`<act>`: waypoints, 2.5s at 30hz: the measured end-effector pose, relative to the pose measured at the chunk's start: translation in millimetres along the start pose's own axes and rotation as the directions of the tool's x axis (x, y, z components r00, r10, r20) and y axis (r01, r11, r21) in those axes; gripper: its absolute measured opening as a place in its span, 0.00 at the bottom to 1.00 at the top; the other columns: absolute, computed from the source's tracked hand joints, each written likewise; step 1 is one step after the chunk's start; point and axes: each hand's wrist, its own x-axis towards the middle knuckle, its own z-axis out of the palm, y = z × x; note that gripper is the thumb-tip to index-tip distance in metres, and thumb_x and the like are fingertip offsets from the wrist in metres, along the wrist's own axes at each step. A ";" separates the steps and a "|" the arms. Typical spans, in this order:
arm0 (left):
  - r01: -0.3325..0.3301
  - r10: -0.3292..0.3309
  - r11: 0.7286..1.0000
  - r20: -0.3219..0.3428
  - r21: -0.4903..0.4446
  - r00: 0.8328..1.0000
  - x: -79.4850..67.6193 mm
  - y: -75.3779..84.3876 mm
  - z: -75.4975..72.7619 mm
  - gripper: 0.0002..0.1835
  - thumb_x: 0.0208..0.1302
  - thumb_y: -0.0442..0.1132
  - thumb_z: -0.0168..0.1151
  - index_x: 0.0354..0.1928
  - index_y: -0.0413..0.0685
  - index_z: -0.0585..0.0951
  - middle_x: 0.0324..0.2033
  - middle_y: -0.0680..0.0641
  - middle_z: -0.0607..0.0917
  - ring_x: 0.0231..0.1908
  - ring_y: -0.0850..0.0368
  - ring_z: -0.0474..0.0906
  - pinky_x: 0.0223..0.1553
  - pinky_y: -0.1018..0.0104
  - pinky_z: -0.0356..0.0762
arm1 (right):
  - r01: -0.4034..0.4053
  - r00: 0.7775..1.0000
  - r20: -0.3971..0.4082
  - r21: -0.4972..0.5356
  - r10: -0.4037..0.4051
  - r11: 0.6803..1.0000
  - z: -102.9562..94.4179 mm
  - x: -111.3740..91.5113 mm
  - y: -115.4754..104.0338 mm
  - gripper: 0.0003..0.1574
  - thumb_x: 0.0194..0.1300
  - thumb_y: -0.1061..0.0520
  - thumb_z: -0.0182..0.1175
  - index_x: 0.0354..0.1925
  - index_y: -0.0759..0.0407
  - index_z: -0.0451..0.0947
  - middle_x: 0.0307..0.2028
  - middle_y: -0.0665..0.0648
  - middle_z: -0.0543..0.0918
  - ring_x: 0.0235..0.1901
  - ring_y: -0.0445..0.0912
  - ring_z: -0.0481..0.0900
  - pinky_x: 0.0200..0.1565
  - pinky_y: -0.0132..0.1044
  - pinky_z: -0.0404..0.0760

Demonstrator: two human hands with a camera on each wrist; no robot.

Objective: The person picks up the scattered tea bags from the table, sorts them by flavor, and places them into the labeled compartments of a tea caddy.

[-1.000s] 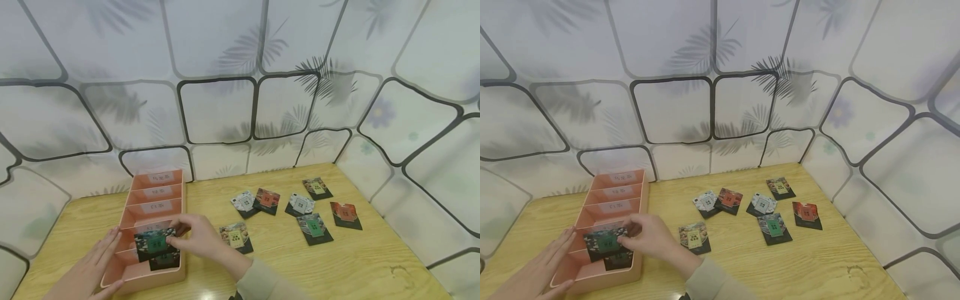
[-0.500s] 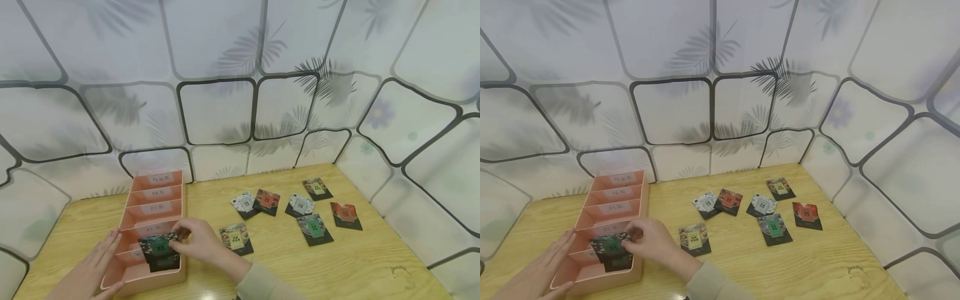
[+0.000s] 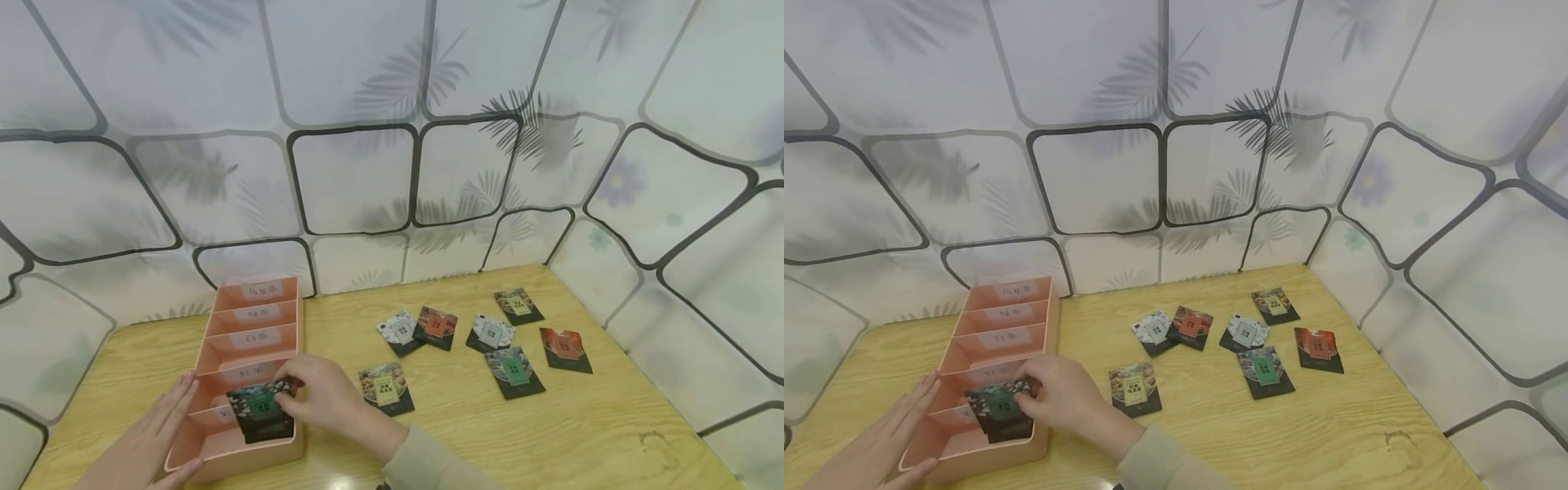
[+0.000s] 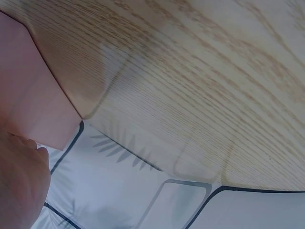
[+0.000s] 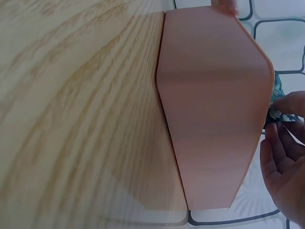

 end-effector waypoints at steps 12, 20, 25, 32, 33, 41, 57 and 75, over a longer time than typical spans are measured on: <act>-0.016 0.016 1.000 -0.016 0.005 1.000 1.1 0.1 -0.8 0.70 0.56 0.60 0.78 0.87 0.48 0.40 0.86 0.57 0.33 0.79 0.79 0.19 0.74 0.86 0.17 | 0.134 0.991 0.028 -0.313 -0.132 0.940 -0.6 -0.2 -5.2 0.09 0.67 0.49 0.74 0.46 0.46 0.90 0.41 0.40 0.88 0.42 0.31 0.81 0.50 0.15 0.76; 0.001 -0.001 1.000 0.003 0.001 1.000 0.7 0.3 -0.5 0.71 0.56 0.61 0.78 0.87 0.48 0.40 0.86 0.58 0.33 0.78 0.81 0.19 0.73 0.87 0.16 | 0.121 0.993 0.033 -0.293 -0.116 0.949 -0.4 -0.1 -4.7 0.10 0.67 0.50 0.74 0.46 0.46 0.90 0.42 0.40 0.88 0.42 0.30 0.81 0.51 0.14 0.75; 0.022 -0.023 1.000 0.031 0.005 0.999 0.6 0.1 0.4 0.70 0.58 0.62 0.77 0.87 0.49 0.39 0.85 0.59 0.32 0.77 0.82 0.17 0.72 0.87 0.15 | 0.104 0.994 0.042 -0.257 -0.096 0.961 -1.4 0.3 -5.7 0.09 0.68 0.50 0.73 0.46 0.46 0.90 0.42 0.40 0.89 0.43 0.30 0.82 0.53 0.14 0.75; 0.021 -0.021 1.000 0.028 0.006 0.999 0.6 -0.3 0.5 0.70 0.57 0.62 0.77 0.87 0.49 0.39 0.86 0.59 0.32 0.77 0.82 0.17 0.72 0.87 0.15 | 0.099 0.995 0.033 -0.165 -0.095 0.981 -5.5 2.4 -4.4 0.07 0.69 0.54 0.72 0.45 0.49 0.89 0.40 0.42 0.89 0.40 0.28 0.81 0.47 0.10 0.72; 0.023 -0.023 1.000 0.031 0.005 0.999 0.6 -0.1 0.4 0.70 0.58 0.62 0.77 0.87 0.50 0.39 0.86 0.59 0.33 0.77 0.82 0.17 0.72 0.87 0.15 | 0.091 0.996 0.026 -0.147 -0.088 0.985 -6.5 2.9 -3.9 0.06 0.69 0.55 0.72 0.45 0.50 0.89 0.40 0.42 0.89 0.39 0.27 0.81 0.47 0.10 0.72; 0.029 -0.029 1.000 0.039 0.007 0.999 0.4 1.8 -0.7 0.69 0.58 0.63 0.76 0.87 0.49 0.39 0.86 0.59 0.33 0.77 0.82 0.17 0.73 0.87 0.15 | 0.002 0.999 -0.048 -0.018 -0.003 1.000 -23.5 6.0 4.0 0.07 0.68 0.59 0.73 0.44 0.53 0.89 0.41 0.47 0.90 0.40 0.32 0.84 0.48 0.14 0.77; 0.046 -0.046 0.999 0.064 -0.004 0.997 1.9 2.8 -2.8 0.67 0.61 0.63 0.74 0.87 0.49 0.39 0.86 0.59 0.32 0.76 0.83 0.16 0.72 0.88 0.14 | -0.139 0.959 -0.240 0.062 0.150 0.988 -79.7 -5.5 62.0 0.09 0.69 0.61 0.71 0.48 0.57 0.89 0.43 0.55 0.91 0.42 0.47 0.89 0.50 0.40 0.89; 0.010 -0.010 1.000 0.018 -0.001 1.000 0.3 1.4 -1.7 0.69 0.59 0.62 0.76 0.87 0.48 0.40 0.85 0.59 0.32 0.78 0.80 0.18 0.74 0.86 0.16 | -0.394 0.822 -0.316 0.287 0.474 0.873 -137.3 -56.4 143.1 0.14 0.71 0.61 0.69 0.54 0.62 0.87 0.47 0.64 0.90 0.48 0.58 0.88 0.53 0.53 0.88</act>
